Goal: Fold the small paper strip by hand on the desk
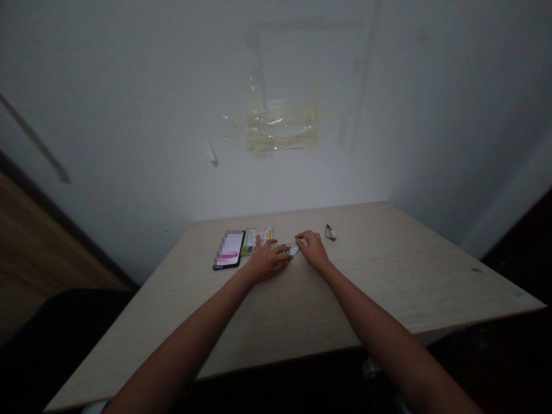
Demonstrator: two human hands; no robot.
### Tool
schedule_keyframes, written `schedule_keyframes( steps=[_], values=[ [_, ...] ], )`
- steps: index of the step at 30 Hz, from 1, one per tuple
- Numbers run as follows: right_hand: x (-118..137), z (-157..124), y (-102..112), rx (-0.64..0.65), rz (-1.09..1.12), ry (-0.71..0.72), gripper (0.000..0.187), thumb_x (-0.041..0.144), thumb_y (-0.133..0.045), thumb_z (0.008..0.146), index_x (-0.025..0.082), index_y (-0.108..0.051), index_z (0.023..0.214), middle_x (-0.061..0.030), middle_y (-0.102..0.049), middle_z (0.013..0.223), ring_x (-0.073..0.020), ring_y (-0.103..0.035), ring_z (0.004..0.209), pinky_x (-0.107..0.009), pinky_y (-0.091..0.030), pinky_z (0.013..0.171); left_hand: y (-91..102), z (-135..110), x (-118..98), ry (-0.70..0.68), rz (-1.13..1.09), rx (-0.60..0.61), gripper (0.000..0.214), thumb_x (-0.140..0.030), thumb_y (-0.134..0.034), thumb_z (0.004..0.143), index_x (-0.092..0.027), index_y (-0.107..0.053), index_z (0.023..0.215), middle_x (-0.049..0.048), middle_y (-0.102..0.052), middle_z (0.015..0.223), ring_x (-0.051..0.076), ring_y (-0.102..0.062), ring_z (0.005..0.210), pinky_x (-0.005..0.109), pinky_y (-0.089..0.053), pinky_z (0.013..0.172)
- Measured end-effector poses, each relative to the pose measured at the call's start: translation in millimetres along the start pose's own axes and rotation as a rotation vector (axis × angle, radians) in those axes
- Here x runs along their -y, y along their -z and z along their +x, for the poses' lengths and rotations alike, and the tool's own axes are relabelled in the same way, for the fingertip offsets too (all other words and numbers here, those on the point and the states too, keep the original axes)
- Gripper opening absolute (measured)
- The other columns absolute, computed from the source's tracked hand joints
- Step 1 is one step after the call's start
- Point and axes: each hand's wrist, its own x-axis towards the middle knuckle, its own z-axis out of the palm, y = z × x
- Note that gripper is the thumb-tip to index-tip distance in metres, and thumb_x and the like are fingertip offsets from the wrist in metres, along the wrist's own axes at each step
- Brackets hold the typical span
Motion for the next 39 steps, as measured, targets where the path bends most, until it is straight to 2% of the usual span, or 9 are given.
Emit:
schedule_keyframes(
  steps=[3, 8, 13, 15, 18, 23, 39],
  values=[
    [1, -2, 5, -0.080, -0.007, 0.039, 0.017, 0.026, -0.055, 0.088, 0.018, -0.070, 0.093, -0.0073, -0.068, 0.098, -0.0206, -0.058, 0.098, -0.035, -0.041, 0.093, -1.1, -2, 1, -0.001, -0.005, -0.007, 0.031, -0.048, -0.043, 0.095, -0.047, -0.060, 0.121, -0.0083, -0.055, 0.140, 0.037, -0.038, 0.133, 0.082, -0.005, 0.103],
    [17, -6, 12, 0.085, -0.223, 0.152, 0.018, 0.022, -0.055, 0.089, 0.018, -0.072, 0.089, -0.0074, -0.069, 0.093, -0.0206, -0.058, 0.094, -0.033, -0.042, 0.089, -1.9, -5, 2, 0.009, -0.024, 0.002, 0.031, -0.049, -0.043, 0.095, -0.049, -0.058, 0.122, -0.0094, -0.054, 0.141, 0.037, -0.038, 0.133, 0.084, -0.006, 0.101],
    [29, -12, 19, 0.277, -0.426, 0.360, 0.018, 0.018, -0.057, 0.087, 0.018, -0.074, 0.094, -0.0087, -0.071, 0.097, -0.0210, -0.061, 0.096, -0.035, -0.040, 0.090, -5.6, -7, 4, 0.021, -0.024, -0.018, 0.031, -0.049, -0.043, 0.095, -0.048, -0.059, 0.122, -0.0087, -0.056, 0.140, 0.036, -0.037, 0.134, 0.083, -0.002, 0.102],
    [26, -15, 23, 0.304, -0.419, 0.396, 0.020, 0.017, -0.056, 0.088, 0.019, -0.074, 0.097, -0.0085, -0.071, 0.100, -0.0205, -0.062, 0.097, -0.035, -0.040, 0.090, -6.6, -7, 5, 0.020, -0.031, -0.013, 0.031, -0.049, -0.042, 0.096, -0.048, -0.059, 0.122, -0.0089, -0.055, 0.140, 0.036, -0.038, 0.133, 0.082, -0.002, 0.102],
    [18, -21, 25, 0.275, -0.367, 0.437, 0.022, 0.018, -0.055, 0.090, 0.020, -0.073, 0.103, -0.0085, -0.070, 0.106, -0.0204, -0.062, 0.101, -0.036, -0.042, 0.093, -6.9, -7, 6, 0.021, -0.041, 0.000, 0.031, -0.049, -0.042, 0.095, -0.048, -0.059, 0.122, -0.0077, -0.055, 0.140, 0.036, -0.038, 0.133, 0.082, -0.001, 0.102],
    [11, -28, 26, 0.214, -0.327, 0.471, 0.022, 0.019, -0.056, 0.090, 0.021, -0.073, 0.104, -0.0093, -0.070, 0.110, -0.0215, -0.062, 0.102, -0.038, -0.043, 0.093, -5.3, -5, 5, 0.017, -0.038, -0.006, 0.030, -0.047, -0.044, 0.095, -0.048, -0.060, 0.121, -0.0073, -0.056, 0.140, 0.036, -0.036, 0.134, 0.084, -0.002, 0.101],
    [22, -24, 28, 0.310, -0.401, 0.379, 0.024, 0.018, -0.054, 0.090, 0.022, -0.072, 0.104, -0.0072, -0.073, 0.105, -0.0204, -0.064, 0.102, -0.043, -0.034, 0.105, -7.4, -5, 5, 0.022, -0.036, -0.010, 0.029, -0.046, -0.047, 0.094, -0.045, -0.061, 0.119, -0.0072, -0.056, 0.139, 0.037, -0.034, 0.136, 0.084, 0.001, 0.100]
  ],
)
